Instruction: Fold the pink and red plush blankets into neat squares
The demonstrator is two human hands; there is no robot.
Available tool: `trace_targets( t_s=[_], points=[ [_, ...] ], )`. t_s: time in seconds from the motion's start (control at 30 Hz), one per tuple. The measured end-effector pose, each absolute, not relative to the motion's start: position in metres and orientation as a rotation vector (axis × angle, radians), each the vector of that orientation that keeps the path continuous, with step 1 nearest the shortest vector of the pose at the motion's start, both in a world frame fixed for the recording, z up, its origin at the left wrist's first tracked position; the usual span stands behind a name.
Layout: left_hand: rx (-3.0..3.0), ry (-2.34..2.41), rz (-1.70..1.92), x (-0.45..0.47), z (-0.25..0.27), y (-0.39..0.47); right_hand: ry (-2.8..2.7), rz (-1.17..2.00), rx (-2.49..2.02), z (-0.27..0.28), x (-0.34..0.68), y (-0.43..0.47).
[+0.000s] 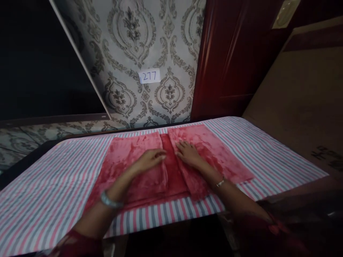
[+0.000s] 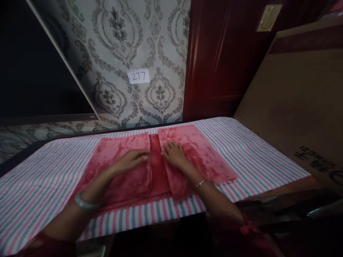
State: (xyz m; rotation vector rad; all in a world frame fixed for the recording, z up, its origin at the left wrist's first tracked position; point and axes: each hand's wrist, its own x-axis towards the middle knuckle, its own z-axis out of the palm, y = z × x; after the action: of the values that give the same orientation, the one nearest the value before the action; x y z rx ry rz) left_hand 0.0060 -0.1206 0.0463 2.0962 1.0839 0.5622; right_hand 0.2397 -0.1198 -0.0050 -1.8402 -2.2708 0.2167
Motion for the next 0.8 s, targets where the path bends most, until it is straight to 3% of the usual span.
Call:
trace_targets(
  t_s=[0.2, 0.8],
  points=[
    [1.453, 1.302, 0.731, 0.054, 0.048, -0.014, -2.234, 0.243, -1.766, -0.004, 0.237, -0.207],
    [1.696, 1.722, 0.914, 0.119, 0.001, 0.058, -2.151, 0.27, -1.811, -0.01, 0.23, -0.225]
  ],
)
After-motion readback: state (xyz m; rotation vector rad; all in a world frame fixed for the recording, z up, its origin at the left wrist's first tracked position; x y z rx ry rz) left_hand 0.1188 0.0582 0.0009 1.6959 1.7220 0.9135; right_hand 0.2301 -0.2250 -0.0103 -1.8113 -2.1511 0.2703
